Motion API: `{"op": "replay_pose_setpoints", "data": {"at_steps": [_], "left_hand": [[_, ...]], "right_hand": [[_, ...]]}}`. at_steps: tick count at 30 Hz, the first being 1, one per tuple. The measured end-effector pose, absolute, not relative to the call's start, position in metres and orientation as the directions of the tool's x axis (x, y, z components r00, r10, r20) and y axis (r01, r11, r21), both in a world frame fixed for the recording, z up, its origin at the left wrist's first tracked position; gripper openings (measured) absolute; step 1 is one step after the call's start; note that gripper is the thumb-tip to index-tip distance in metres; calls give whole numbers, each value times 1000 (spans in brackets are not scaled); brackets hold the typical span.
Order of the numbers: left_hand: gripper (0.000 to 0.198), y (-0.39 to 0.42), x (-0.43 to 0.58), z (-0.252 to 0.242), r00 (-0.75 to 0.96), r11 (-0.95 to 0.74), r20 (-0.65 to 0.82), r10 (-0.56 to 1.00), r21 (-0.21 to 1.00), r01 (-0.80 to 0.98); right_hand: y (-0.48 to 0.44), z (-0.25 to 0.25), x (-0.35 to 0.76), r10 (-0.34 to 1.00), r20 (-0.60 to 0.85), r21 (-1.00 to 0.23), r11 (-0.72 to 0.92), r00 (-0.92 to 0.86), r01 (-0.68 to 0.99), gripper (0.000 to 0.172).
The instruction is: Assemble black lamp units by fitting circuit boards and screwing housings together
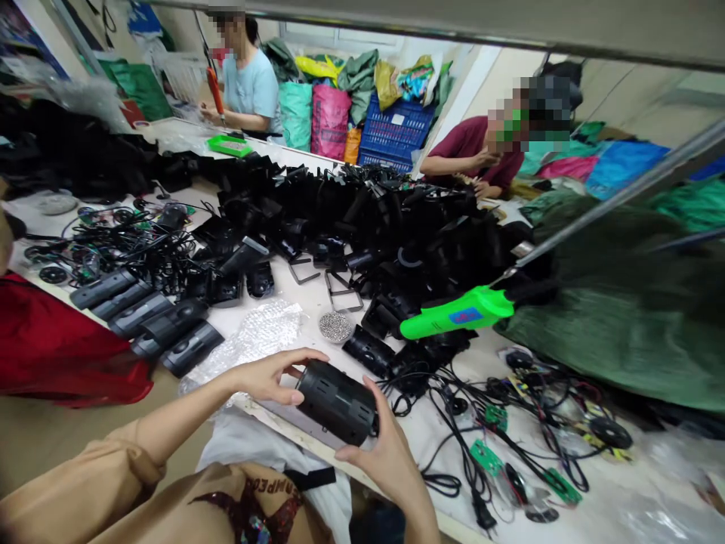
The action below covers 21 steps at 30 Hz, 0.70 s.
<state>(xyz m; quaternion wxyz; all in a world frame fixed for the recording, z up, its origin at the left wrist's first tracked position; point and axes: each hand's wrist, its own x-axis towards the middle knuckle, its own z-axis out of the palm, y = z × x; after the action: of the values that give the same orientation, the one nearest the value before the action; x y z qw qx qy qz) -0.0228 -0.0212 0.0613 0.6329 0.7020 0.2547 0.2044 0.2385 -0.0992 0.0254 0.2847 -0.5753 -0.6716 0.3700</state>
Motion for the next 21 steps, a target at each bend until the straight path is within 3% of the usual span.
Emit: {"op": "replay_pose_setpoints", "data": {"at_steps": [4, 6, 8, 9, 12, 16, 21], "left_hand": [[52, 23, -9, 36, 784, -163, 56, 618, 985, 58], [49, 61, -8, 22, 612, -301, 66, 788, 909, 289], [51, 101, -12, 13, 362, -303, 48, 931, 653, 694], [51, 119, -15, 9, 321, -278, 37, 946, 601, 749], [43, 151, -22, 1, 279, -241, 4, 960, 517, 822], [17, 154, -27, 0, 279, -246, -11, 960, 444, 862], [17, 134, -39, 35, 281, -264, 27, 959, 437, 860]], "right_hand": [[-95, 20, 246, 996, 4, -784, 55, -84, 618, 72], [-92, 20, 248, 998, 60, -754, 63, -27, 653, 71], [-90, 19, 247, 994, 104, -732, 67, 15, 678, 72], [-91, 19, 245, 991, 130, -726, 76, 29, 683, 73], [-93, 15, 236, 974, 221, -710, 122, 55, 694, 73], [-94, 8, 227, 921, 384, -644, 213, 70, 735, 70], [-96, -2, 223, 816, 577, -472, 328, 6, 818, 72]]}}
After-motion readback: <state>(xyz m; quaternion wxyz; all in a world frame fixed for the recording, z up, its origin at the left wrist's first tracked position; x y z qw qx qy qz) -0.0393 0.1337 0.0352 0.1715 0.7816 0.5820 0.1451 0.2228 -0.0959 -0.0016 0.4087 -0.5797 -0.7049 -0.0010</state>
